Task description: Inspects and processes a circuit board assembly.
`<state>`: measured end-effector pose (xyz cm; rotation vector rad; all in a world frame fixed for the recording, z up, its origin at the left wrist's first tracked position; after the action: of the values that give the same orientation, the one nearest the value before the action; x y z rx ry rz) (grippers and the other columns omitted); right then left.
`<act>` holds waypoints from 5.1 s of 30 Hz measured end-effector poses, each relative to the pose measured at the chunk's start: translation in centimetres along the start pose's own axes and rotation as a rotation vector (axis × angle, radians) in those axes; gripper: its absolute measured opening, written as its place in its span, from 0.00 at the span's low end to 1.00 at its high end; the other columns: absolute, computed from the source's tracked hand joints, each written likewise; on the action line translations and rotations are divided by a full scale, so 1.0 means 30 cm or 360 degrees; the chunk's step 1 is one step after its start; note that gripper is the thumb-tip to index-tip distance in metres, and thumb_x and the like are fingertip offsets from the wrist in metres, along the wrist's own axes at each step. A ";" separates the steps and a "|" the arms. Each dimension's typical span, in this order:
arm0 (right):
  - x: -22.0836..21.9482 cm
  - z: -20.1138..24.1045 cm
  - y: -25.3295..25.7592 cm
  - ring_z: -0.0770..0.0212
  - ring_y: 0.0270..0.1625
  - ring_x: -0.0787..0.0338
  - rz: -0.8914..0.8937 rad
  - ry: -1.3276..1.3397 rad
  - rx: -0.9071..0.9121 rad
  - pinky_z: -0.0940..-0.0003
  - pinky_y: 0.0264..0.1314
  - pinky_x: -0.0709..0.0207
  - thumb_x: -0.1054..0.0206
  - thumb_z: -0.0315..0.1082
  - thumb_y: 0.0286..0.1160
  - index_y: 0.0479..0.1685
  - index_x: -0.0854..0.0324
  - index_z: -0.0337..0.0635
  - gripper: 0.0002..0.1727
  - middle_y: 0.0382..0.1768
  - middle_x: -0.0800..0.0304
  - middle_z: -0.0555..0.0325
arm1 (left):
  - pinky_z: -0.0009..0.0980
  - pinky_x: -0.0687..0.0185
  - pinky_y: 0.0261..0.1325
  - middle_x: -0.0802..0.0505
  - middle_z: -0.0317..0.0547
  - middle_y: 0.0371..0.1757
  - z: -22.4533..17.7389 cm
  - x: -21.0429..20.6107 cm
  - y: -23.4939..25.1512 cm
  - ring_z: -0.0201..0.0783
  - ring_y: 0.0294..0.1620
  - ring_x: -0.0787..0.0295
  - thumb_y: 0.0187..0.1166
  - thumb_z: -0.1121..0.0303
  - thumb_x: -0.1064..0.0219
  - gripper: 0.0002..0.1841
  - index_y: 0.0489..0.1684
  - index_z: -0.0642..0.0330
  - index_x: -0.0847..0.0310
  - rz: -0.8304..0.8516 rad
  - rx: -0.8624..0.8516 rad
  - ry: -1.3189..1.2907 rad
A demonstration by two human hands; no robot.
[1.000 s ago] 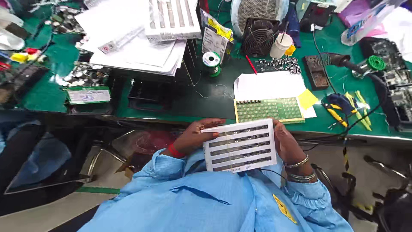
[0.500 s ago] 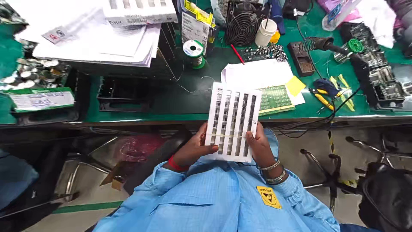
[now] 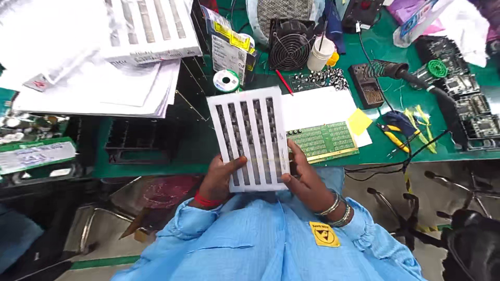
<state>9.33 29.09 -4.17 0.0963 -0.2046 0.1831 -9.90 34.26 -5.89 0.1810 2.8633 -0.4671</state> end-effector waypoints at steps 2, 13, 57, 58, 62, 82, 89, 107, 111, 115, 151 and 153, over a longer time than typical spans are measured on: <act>0.033 0.014 -0.035 0.59 0.67 0.12 -0.0001 -0.0447 0.0055 0.61 0.68 0.15 0.35 0.57 0.81 0.88 0.42 0.28 0.47 0.71 0.18 0.41 | 0.28 0.05 0.44 0.05 0.33 0.37 -0.043 0.001 0.022 0.28 0.37 0.05 0.79 0.74 0.39 0.14 0.61 0.60 0.28 -0.0053 -0.0050 0.0034; 0.348 -0.174 -0.063 0.21 0.82 0.33 -0.0018 -0.1481 -0.0083 0.19 0.73 0.37 0.21 0.52 0.63 0.71 0.16 0.45 0.35 0.77 0.23 0.33 | 0.20 0.08 0.41 0.05 0.26 0.37 -0.150 0.031 0.036 0.21 0.35 0.07 0.76 0.79 0.41 0.16 0.59 0.52 0.28 -0.0112 -0.0238 0.0132; 0.373 -0.050 0.471 0.41 0.58 0.08 0.0253 -0.1322 0.0095 0.42 0.64 0.17 0.36 0.28 0.82 0.65 0.15 0.33 0.17 0.60 0.10 0.37 | 0.19 0.10 0.50 0.05 0.20 0.42 -0.002 0.089 0.158 0.18 0.43 0.08 0.68 0.80 0.37 0.22 0.60 0.50 0.29 -0.0021 -0.0270 -0.0035; 0.354 -0.063 0.524 0.39 0.55 0.08 0.0211 -0.1324 0.0049 0.41 0.60 0.17 0.38 0.27 0.82 0.66 0.15 0.32 0.17 0.59 0.10 0.36 | 0.19 0.10 0.49 0.06 0.19 0.41 0.001 0.089 0.159 0.18 0.42 0.08 0.67 0.80 0.37 0.21 0.59 0.50 0.29 -0.0045 -0.0241 -0.0011; 0.269 -0.120 0.684 0.26 0.65 0.14 0.0210 -0.1507 -0.0230 0.28 0.66 0.26 0.37 0.26 0.79 0.69 0.18 0.30 0.20 0.63 0.15 0.26 | 0.21 0.10 0.48 0.07 0.23 0.41 0.015 0.104 0.158 0.20 0.40 0.08 0.66 0.80 0.36 0.24 0.63 0.55 0.30 -0.0120 -0.0118 0.0037; 0.286 -0.167 0.760 0.26 0.59 0.13 0.0148 -0.1595 -0.0626 0.23 0.57 0.27 0.32 0.25 0.69 0.64 0.18 0.31 0.21 0.54 0.12 0.29 | 0.22 0.10 0.53 0.05 0.23 0.46 0.018 0.115 0.178 0.22 0.46 0.07 0.65 0.80 0.34 0.27 0.66 0.52 0.30 0.0066 -0.0190 -0.0099; 0.351 -0.090 0.663 0.29 0.63 0.17 -0.0050 -0.1347 -0.0353 0.32 0.62 0.25 0.41 0.26 0.80 0.61 0.17 0.27 0.16 0.60 0.19 0.24 | 0.23 0.09 0.52 0.05 0.25 0.44 0.025 0.117 0.178 0.22 0.45 0.07 0.66 0.80 0.34 0.25 0.64 0.52 0.29 0.0065 -0.0167 -0.0107; 0.221 -0.171 0.275 0.73 0.45 0.10 -0.0434 -0.0325 0.0222 0.77 0.51 0.15 0.30 0.29 0.77 0.52 0.09 0.33 0.11 0.44 0.06 0.55 | 0.22 0.10 0.56 0.06 0.17 0.47 0.010 0.121 0.164 0.20 0.49 0.08 0.64 0.79 0.29 0.27 0.64 0.52 0.31 -0.0090 -0.0314 -0.0023; 0.211 -0.180 0.279 0.73 0.43 0.12 -0.0426 -0.0377 0.0233 0.77 0.48 0.18 0.31 0.32 0.77 0.48 0.08 0.35 0.11 0.40 0.07 0.57 | 0.22 0.10 0.57 0.06 0.18 0.49 0.006 0.116 0.163 0.21 0.51 0.08 0.66 0.79 0.30 0.27 0.66 0.52 0.32 -0.0050 -0.0346 -0.0049; 0.213 -0.172 0.280 0.74 0.38 0.12 -0.0482 -0.0437 0.0282 0.74 0.49 0.17 0.30 0.32 0.75 0.43 0.12 0.36 0.08 0.35 0.07 0.59 | 0.22 0.11 0.59 0.06 0.17 0.50 0.008 0.119 0.164 0.20 0.52 0.08 0.66 0.76 0.26 0.27 0.65 0.52 0.31 -0.0042 -0.0362 -0.0023; 0.145 -0.120 0.270 0.58 0.42 0.04 -0.0333 -0.0914 0.0581 0.59 0.53 0.15 0.36 0.33 0.75 0.42 0.06 0.40 0.12 0.38 0.02 0.53 | 0.20 0.13 0.60 0.06 0.14 0.50 0.001 0.133 0.146 0.17 0.54 0.10 0.63 0.68 0.20 0.26 0.60 0.43 0.26 -0.0161 -0.0404 0.0165; 0.145 -0.119 0.270 0.58 0.43 0.05 -0.0325 -0.0906 0.0576 0.59 0.53 0.15 0.36 0.32 0.74 0.43 0.06 0.40 0.12 0.38 0.02 0.52 | 0.19 0.13 0.59 0.06 0.13 0.49 -0.002 0.129 0.144 0.17 0.53 0.09 0.62 0.69 0.21 0.26 0.59 0.44 0.27 -0.0181 -0.0397 0.0177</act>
<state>12.67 38.16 -6.12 0.5296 -0.7252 -0.0178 -12.95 38.68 -8.07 -0.0002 3.0183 -0.1195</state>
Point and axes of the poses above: each hand's wrist, its own y-axis towards the middle knuckle, its own x-axis out of the back of the hand, z = x × y, the point moved 8 cm from there along y, towards the middle knuckle
